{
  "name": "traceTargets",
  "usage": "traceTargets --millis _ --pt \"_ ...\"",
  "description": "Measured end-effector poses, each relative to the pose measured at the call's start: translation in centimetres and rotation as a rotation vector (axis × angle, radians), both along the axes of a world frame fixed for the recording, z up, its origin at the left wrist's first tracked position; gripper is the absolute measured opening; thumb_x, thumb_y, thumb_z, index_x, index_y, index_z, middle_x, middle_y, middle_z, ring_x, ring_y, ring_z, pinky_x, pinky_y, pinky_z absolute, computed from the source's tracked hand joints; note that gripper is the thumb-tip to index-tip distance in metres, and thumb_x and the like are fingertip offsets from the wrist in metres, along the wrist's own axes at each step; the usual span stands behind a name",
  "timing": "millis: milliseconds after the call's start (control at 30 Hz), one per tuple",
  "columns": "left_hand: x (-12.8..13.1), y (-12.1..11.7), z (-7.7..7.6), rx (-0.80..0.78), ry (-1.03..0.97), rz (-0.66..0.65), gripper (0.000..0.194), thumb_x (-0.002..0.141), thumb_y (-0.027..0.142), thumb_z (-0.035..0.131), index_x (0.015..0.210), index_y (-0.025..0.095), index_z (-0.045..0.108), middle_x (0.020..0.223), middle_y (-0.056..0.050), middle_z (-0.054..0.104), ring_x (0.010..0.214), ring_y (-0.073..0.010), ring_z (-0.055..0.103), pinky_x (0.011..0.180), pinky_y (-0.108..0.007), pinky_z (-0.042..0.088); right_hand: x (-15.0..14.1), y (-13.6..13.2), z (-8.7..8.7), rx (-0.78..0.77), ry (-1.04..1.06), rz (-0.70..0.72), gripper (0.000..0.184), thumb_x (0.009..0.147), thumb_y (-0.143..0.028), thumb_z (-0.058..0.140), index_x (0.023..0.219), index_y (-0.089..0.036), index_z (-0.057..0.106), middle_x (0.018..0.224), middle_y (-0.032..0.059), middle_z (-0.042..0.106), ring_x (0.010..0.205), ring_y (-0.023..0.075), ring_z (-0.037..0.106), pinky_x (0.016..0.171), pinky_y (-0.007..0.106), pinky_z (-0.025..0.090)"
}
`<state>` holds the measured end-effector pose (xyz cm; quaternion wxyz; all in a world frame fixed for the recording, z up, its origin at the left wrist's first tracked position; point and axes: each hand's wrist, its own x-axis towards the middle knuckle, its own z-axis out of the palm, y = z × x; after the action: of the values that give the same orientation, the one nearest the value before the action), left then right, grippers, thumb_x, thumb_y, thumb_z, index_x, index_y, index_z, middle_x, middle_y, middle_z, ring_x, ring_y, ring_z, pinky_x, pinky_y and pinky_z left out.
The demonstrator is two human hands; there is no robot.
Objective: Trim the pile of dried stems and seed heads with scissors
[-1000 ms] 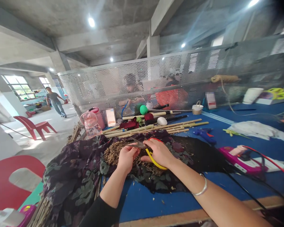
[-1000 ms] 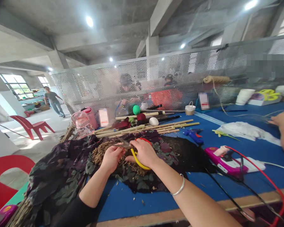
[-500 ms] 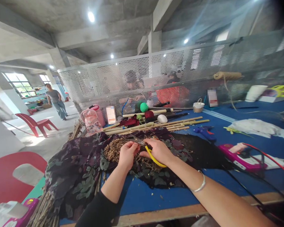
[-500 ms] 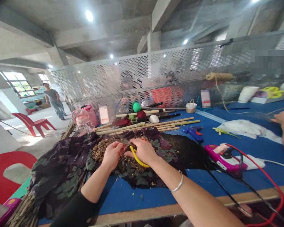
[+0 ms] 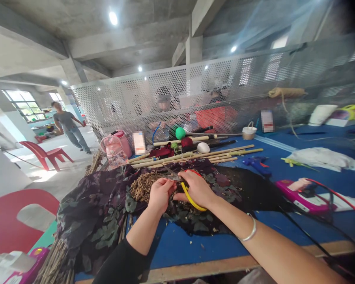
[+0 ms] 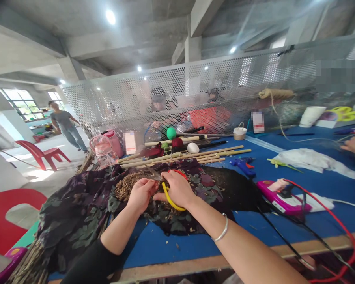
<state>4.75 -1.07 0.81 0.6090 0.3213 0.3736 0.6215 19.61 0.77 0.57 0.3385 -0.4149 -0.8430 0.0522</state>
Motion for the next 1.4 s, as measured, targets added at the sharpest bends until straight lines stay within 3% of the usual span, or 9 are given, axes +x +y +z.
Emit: traceTargets --millis 167,533,733,933,1167,1400 --pt "0.1 0.0 -0.1 0.029 0.027 0.001 0.027 0.049 0.030 0.079 0.060 0.013 0.061 0.058 0.001 0.059 0.053 -0.0075 0.052 0.058 -0.021 0.042 0.0 0.1 -0.3 -0.014 0.004 -0.010 0.066 0.059 -0.055 0.071 0.111 -0.019 0.053 0.089 0.0071 0.057 0.082 0.0227 0.058 0.073 0.033 0.045" --pt "-0.1 0.3 -0.3 0.068 0.121 0.068 0.027 0.053 0.035 0.076 0.065 0.013 0.064 0.062 0.001 0.059 0.054 -0.0069 0.050 0.059 -0.020 0.042 0.1 0.2 0.0 -0.047 -0.038 -0.009 0.048 0.070 -0.055 0.062 0.103 -0.020 0.057 0.088 0.0077 0.065 0.080 0.0215 0.062 0.067 0.028 0.044" --pt "-0.4 0.7 -0.7 0.072 0.111 0.094 0.025 0.054 0.032 0.075 0.067 0.013 0.065 0.061 0.000 0.060 0.055 -0.0075 0.051 0.059 -0.020 0.042 0.1 0.2 -0.2 0.003 -0.108 -0.080 0.057 0.067 -0.061 0.060 0.106 -0.020 0.054 0.087 0.0075 0.061 0.081 0.0231 0.060 0.067 0.030 0.044" --pt "-0.3 0.7 -1.0 0.049 0.165 0.139 0.024 0.054 0.031 0.075 0.069 0.014 0.065 0.064 -0.002 0.065 0.056 -0.0100 0.054 0.059 -0.023 0.042 0.0 0.1 -0.1 0.082 -0.100 -0.054 0.066 0.061 -0.064 0.064 0.106 -0.017 0.053 0.084 0.0073 0.056 0.079 0.0227 0.056 0.070 0.033 0.044" --pt "-0.7 0.6 -1.0 0.084 0.309 0.162 0.023 0.056 0.033 0.073 0.067 0.014 0.067 0.059 -0.002 0.063 0.053 -0.0104 0.051 0.055 -0.022 0.039 0.0 0.0 0.0 0.060 -0.119 -0.080 0.056 0.066 -0.063 0.060 0.101 -0.020 0.055 0.081 0.0059 0.057 0.076 0.0220 0.057 0.065 0.030 0.043" --pt "-0.5 0.5 -0.8 0.089 0.202 0.115 0.022 0.057 0.033 0.073 0.065 0.014 0.066 0.061 0.000 0.062 0.055 -0.0092 0.052 0.059 -0.021 0.041 -0.1 -0.1 0.0 0.000 -0.083 -0.078 0.051 0.070 -0.062 0.057 0.100 -0.021 0.056 0.083 0.0062 0.062 0.077 0.0219 0.060 0.065 0.029 0.044"
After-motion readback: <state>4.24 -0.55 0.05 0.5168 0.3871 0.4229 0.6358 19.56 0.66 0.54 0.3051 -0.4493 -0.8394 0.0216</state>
